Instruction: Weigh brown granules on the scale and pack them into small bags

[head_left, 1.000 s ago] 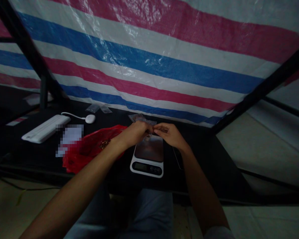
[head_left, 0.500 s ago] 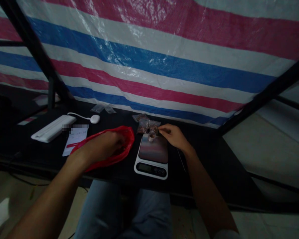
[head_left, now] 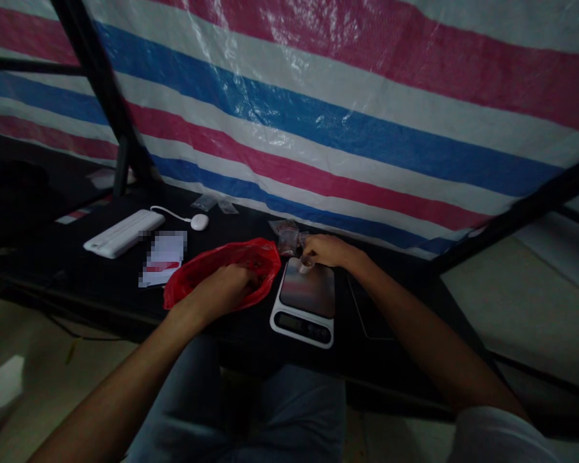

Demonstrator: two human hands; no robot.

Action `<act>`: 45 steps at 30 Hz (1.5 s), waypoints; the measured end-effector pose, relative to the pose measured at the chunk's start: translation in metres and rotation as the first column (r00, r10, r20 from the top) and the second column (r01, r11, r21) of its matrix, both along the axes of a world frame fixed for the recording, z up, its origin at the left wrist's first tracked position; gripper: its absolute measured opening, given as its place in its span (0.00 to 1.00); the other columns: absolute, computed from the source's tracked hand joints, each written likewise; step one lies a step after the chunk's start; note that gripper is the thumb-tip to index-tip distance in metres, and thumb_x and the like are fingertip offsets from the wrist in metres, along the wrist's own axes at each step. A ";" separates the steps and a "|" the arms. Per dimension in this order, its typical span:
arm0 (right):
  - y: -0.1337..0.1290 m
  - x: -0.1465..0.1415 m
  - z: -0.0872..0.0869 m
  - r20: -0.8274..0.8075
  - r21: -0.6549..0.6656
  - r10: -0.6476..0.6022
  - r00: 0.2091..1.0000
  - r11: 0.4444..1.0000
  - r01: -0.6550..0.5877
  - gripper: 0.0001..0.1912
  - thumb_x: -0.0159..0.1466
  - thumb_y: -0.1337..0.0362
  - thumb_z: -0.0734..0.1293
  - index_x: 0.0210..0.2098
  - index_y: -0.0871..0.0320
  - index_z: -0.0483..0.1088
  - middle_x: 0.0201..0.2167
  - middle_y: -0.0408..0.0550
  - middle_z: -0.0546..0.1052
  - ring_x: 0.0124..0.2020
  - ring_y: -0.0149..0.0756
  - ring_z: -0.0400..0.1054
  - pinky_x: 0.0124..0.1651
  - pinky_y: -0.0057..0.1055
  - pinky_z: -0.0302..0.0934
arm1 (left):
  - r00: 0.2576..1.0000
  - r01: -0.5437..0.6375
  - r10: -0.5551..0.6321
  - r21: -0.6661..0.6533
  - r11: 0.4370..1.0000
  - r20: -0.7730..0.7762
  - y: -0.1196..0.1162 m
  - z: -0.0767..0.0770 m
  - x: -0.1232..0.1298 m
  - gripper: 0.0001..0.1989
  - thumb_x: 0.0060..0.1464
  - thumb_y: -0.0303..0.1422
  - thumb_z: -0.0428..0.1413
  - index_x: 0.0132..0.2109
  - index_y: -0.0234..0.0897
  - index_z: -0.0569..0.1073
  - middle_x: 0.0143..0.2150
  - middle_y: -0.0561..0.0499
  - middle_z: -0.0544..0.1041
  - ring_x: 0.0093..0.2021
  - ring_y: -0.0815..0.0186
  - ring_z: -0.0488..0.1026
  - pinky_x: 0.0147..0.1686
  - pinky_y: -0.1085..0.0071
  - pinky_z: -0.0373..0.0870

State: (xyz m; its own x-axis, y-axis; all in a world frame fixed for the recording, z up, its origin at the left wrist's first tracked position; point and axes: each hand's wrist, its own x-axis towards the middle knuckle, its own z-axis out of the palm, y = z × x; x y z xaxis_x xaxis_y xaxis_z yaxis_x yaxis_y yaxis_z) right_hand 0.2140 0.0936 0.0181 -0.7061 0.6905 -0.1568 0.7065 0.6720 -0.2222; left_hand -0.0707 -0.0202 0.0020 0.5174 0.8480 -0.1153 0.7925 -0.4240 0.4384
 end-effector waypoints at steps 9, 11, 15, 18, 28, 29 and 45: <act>-0.041 0.034 -0.011 -0.602 -0.093 -0.312 0.735 0.941 0.324 0.11 0.66 0.60 0.68 0.41 0.58 0.81 0.41 0.51 0.83 0.41 0.41 0.76 0.44 0.35 0.67 | 0.976 0.041 -0.052 0.057 0.998 0.210 0.009 0.012 -0.023 0.11 0.62 0.29 0.54 0.45 0.38 0.82 0.47 0.47 0.84 0.45 0.62 0.80 0.48 0.71 0.72; -0.052 0.039 -0.016 -0.669 -0.097 -0.365 0.647 0.906 0.411 0.13 0.65 0.57 0.68 0.40 0.58 0.80 0.40 0.51 0.83 0.40 0.42 0.76 0.44 0.36 0.68 | 0.967 0.056 -0.080 0.102 0.993 0.240 0.012 0.024 -0.018 0.11 0.62 0.28 0.54 0.45 0.37 0.82 0.45 0.48 0.84 0.42 0.64 0.79 0.46 0.72 0.72; -0.063 0.039 -0.026 -0.730 -0.137 -0.406 0.550 0.875 0.464 0.13 0.64 0.56 0.69 0.39 0.58 0.80 0.39 0.51 0.83 0.40 0.41 0.77 0.45 0.37 0.68 | 0.936 0.166 -0.229 0.239 0.957 0.268 0.026 0.055 0.019 0.11 0.61 0.25 0.55 0.45 0.36 0.82 0.44 0.48 0.83 0.43 0.64 0.79 0.46 0.73 0.71; -0.063 0.037 -0.030 -0.747 -0.163 -0.406 0.526 0.879 0.448 0.12 0.63 0.57 0.69 0.39 0.58 0.80 0.40 0.51 0.83 0.40 0.41 0.77 0.46 0.38 0.69 | 0.923 0.246 -0.326 0.336 0.909 0.205 0.042 0.068 0.058 0.11 0.61 0.24 0.55 0.43 0.36 0.83 0.44 0.47 0.84 0.43 0.63 0.80 0.46 0.72 0.71; -0.064 0.041 -0.036 -0.712 -0.134 -0.378 0.592 0.901 0.413 0.12 0.66 0.58 0.67 0.39 0.57 0.80 0.41 0.53 0.83 0.43 0.43 0.76 0.48 0.40 0.68 | 0.948 0.311 -0.275 0.299 0.902 -0.158 0.054 0.055 0.118 0.13 0.59 0.17 0.52 0.40 0.27 0.82 0.38 0.33 0.83 0.40 0.51 0.83 0.39 0.63 0.76; -0.064 0.041 -0.036 -0.711 -0.127 -0.374 0.596 0.901 0.414 0.12 0.66 0.58 0.66 0.40 0.57 0.80 0.41 0.53 0.83 0.43 0.43 0.76 0.48 0.40 0.68 | 0.945 0.322 -0.288 0.290 0.901 -0.154 0.054 0.056 0.117 0.13 0.59 0.17 0.52 0.39 0.27 0.82 0.38 0.34 0.83 0.39 0.52 0.83 0.39 0.63 0.76; -0.065 0.040 -0.037 -0.684 -0.070 -0.401 0.609 0.867 0.493 0.14 0.66 0.55 0.66 0.38 0.57 0.79 0.37 0.51 0.82 0.36 0.42 0.75 0.40 0.37 0.68 | 0.895 0.333 -0.403 0.317 0.888 0.191 0.062 0.039 0.102 0.10 0.62 0.26 0.57 0.47 0.35 0.81 0.49 0.42 0.80 0.51 0.59 0.78 0.53 0.68 0.71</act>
